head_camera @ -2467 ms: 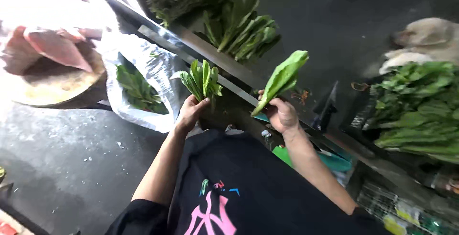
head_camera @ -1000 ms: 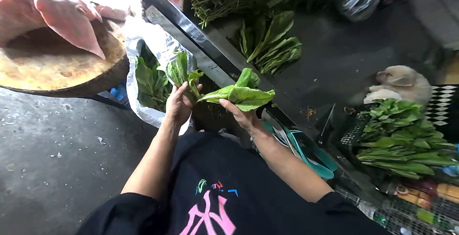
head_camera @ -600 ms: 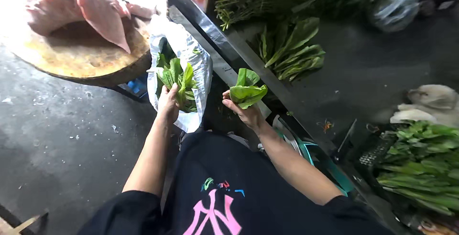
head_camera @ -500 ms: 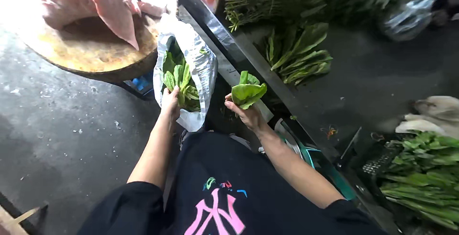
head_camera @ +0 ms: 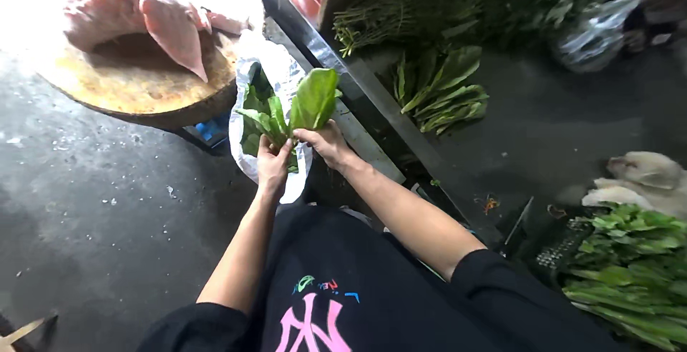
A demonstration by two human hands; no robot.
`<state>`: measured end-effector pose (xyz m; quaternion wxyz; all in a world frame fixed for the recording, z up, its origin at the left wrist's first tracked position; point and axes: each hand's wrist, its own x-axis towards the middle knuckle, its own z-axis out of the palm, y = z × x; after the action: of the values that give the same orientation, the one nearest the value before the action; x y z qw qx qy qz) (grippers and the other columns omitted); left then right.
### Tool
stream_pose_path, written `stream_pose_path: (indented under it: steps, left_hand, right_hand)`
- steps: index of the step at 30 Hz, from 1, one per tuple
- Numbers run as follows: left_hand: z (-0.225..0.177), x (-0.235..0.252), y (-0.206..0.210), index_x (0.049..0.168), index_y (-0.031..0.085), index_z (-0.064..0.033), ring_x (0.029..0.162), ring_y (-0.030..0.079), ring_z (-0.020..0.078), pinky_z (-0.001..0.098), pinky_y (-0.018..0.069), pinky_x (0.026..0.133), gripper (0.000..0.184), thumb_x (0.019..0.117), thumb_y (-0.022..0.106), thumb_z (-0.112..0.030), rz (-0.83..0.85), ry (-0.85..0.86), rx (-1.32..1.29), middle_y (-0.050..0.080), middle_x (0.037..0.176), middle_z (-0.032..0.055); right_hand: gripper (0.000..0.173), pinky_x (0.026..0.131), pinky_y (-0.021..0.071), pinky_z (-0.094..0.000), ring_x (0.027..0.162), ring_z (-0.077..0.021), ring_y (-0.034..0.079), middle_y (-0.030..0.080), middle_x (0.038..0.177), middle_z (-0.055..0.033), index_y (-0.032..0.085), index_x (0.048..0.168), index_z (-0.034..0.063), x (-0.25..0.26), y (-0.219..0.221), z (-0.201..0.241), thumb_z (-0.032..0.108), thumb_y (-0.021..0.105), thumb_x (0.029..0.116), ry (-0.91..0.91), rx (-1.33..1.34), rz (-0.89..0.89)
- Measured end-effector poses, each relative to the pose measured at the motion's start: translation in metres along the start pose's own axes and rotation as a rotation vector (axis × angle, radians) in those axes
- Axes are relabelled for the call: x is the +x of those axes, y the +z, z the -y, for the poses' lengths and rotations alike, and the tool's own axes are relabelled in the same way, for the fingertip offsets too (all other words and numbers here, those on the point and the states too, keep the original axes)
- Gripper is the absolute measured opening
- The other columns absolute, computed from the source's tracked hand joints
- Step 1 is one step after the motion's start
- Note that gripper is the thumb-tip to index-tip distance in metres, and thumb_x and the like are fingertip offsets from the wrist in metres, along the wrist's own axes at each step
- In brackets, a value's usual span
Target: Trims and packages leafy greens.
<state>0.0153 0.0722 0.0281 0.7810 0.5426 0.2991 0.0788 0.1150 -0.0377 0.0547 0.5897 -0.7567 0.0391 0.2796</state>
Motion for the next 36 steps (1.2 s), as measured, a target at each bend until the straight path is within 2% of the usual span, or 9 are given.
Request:
stream_pose_path:
  steps: [4, 7, 10, 14, 17, 22, 26, 32, 36]
  left_hand:
    - [-0.012, -0.001, -0.024, 0.141, 0.041, -0.0081, 0.095, 0.073, 0.0218, 0.0407, 0.0623, 0.085, 0.040, 0.1049, 0.058, -0.014, -0.196, -0.002, -0.149, 0.071, 0.112, 0.0100]
    - [-0.040, 0.002, -0.055, 0.133, 0.044, -0.0126, 0.079, 0.066, 0.0152, 0.0351, 0.0601, 0.075, 0.029, 0.1073, 0.054, -0.022, -0.398, -0.015, -0.237, 0.063, 0.096, 0.0037]
    - [-0.063, 0.001, -0.084, 0.140, 0.042, -0.0152, 0.079, 0.062, 0.0125, 0.0332, 0.0575, 0.075, 0.039, 0.1063, 0.056, -0.029, -0.473, 0.025, -0.161, 0.060, 0.101, 0.0029]
    - [-0.081, -0.005, -0.107, 0.150, 0.038, -0.0161, 0.092, 0.064, 0.0140, 0.0352, 0.0571, 0.081, 0.049, 0.1034, 0.053, -0.012, -0.361, 0.070, -0.097, 0.059, 0.125, 0.0047]
    - [-0.079, -0.004, -0.099, 0.150, 0.037, -0.0143, 0.091, 0.067, 0.0192, 0.0391, 0.0590, 0.082, 0.048, 0.1047, 0.049, -0.004, -0.288, 0.051, -0.222, 0.061, 0.120, 0.0083]
    - [-0.070, -0.004, -0.060, 0.148, 0.038, -0.0131, 0.091, 0.070, 0.0208, 0.0385, 0.0602, 0.084, 0.045, 0.1056, 0.048, -0.002, -0.194, -0.055, -0.307, 0.065, 0.116, 0.0092]
    - [-0.064, 0.004, -0.035, 0.146, 0.039, -0.0123, 0.091, 0.071, 0.0204, 0.0366, 0.0606, 0.083, 0.048, 0.1025, 0.055, 0.000, -0.154, -0.016, -0.279, 0.067, 0.114, 0.0103]
    - [-0.057, 0.023, -0.043, 0.157, 0.023, -0.0206, 0.091, 0.073, 0.0271, 0.0447, 0.0643, 0.079, 0.088, 0.0893, 0.078, -0.006, -0.437, 0.208, -0.052, 0.066, 0.120, 0.0150]
    - [-0.061, 0.019, -0.054, 0.161, 0.016, -0.0299, 0.088, 0.075, 0.0274, 0.0448, 0.0654, 0.078, 0.105, 0.0838, 0.085, -0.009, -0.415, 0.225, 0.127, 0.069, 0.120, 0.0144]
  right_hand:
    - [0.036, 0.084, 0.0601, -0.0369, 0.093, -0.0164, 0.069, 0.072, 0.102, -0.0079, 0.067, 0.118, 0.0046, -0.009, 0.000, -0.009, 0.015, 0.079, 0.0858, -0.019, 0.150, 0.037]
    - [0.024, 0.078, 0.0593, -0.0358, 0.086, -0.0153, 0.068, 0.071, 0.096, -0.0062, 0.066, 0.114, 0.0045, -0.012, 0.013, -0.004, 0.007, 0.073, 0.0908, 0.045, 0.307, 0.044]
    - [0.018, 0.071, 0.0549, -0.0297, 0.078, -0.0116, 0.062, 0.066, 0.091, -0.0024, 0.064, 0.110, 0.0061, 0.001, 0.025, 0.009, 0.005, 0.068, 0.0926, 0.065, 0.279, -0.022]
    - [0.041, 0.079, 0.0582, -0.0378, 0.089, -0.0174, 0.067, 0.070, 0.104, -0.0079, 0.063, 0.123, 0.0044, 0.021, 0.031, 0.014, 0.017, 0.080, 0.0879, 0.025, 0.063, 0.088]
    - [0.060, 0.086, 0.0580, -0.0475, 0.099, -0.0258, 0.067, 0.068, 0.116, -0.0157, 0.058, 0.133, 0.0024, 0.025, 0.033, -0.001, 0.026, 0.086, 0.0848, 0.024, -0.092, 0.147]
    - [0.036, 0.072, 0.0594, -0.0326, 0.079, -0.0153, 0.069, 0.073, 0.094, -0.0082, 0.064, 0.118, 0.0014, -0.016, 0.048, 0.014, 0.015, 0.081, 0.0889, 0.122, 0.187, 0.214]
    - [0.028, 0.074, 0.0587, -0.0329, 0.079, -0.0155, 0.068, 0.071, 0.091, -0.0082, 0.066, 0.112, 0.0018, -0.021, 0.048, 0.026, 0.007, 0.079, 0.0876, 0.138, 0.289, 0.179]
    - [0.031, 0.072, 0.0569, -0.0333, 0.076, -0.0147, 0.064, 0.068, 0.090, -0.0073, 0.063, 0.115, 0.0015, -0.002, 0.024, 0.015, 0.012, 0.078, 0.0903, 0.093, 0.304, 0.005]
    - [0.040, 0.077, 0.0597, -0.0384, 0.083, -0.0200, 0.069, 0.072, 0.098, -0.0117, 0.064, 0.119, 0.0010, 0.009, 0.018, 0.000, 0.019, 0.082, 0.0881, 0.082, -0.093, 0.226]
